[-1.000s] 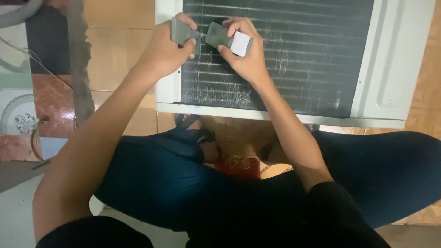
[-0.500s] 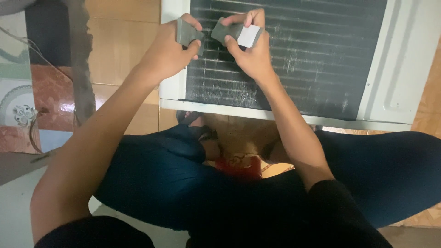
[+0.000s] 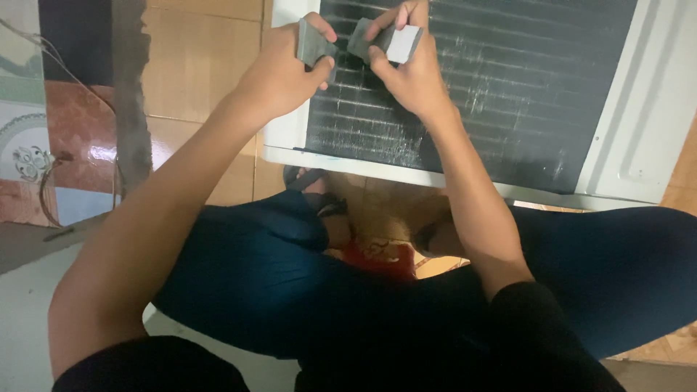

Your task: The person sits on the floor and uses two rectangular sanding blocks to scrub a dark, ribbed surface. They move the blocks back and forth across the surface, covering different areas throughout the clip.

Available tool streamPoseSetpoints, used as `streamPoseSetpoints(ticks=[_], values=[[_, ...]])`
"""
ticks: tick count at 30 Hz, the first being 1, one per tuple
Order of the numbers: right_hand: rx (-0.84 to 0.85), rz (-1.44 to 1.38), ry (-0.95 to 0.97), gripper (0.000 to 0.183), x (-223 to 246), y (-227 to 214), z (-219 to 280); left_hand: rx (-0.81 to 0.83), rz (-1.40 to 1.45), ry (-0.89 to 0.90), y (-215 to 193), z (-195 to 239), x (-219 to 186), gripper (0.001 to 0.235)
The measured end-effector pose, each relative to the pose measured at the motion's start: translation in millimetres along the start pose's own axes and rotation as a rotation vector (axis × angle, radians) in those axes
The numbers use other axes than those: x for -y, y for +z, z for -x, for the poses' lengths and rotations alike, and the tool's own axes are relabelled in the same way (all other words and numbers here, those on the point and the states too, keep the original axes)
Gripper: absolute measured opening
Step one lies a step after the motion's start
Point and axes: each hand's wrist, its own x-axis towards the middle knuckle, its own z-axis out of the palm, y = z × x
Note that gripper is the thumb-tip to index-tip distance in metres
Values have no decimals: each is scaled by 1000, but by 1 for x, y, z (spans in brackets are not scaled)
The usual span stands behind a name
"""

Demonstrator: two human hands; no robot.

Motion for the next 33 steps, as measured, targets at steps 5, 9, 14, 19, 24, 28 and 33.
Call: streamPoseSetpoints(ticks=[5, 9, 14, 19, 24, 28, 33], values=[[33, -44, -1, 44, 2, -3, 0, -27, -75, 82, 3, -1, 7, 25], [53, -38, -12, 46, 3, -5, 0, -55, -73, 122, 3, 1, 5, 24], [120, 36, -61, 46, 4, -8, 0, -32, -67, 55, 3, 2, 2, 27], [128, 35, -36, 42, 7, -8, 2, -49, -61, 95, 4, 2, 3, 26], [126, 37, -70, 44, 2, -8, 3, -47, -78, 53, 4, 2, 3, 26], [130, -7, -85, 46, 3, -8, 4, -50, -101, 77, 5, 2, 4, 26], [120, 36, -86, 51, 5, -7, 4, -54, -80, 82, 5, 3, 4, 26]])
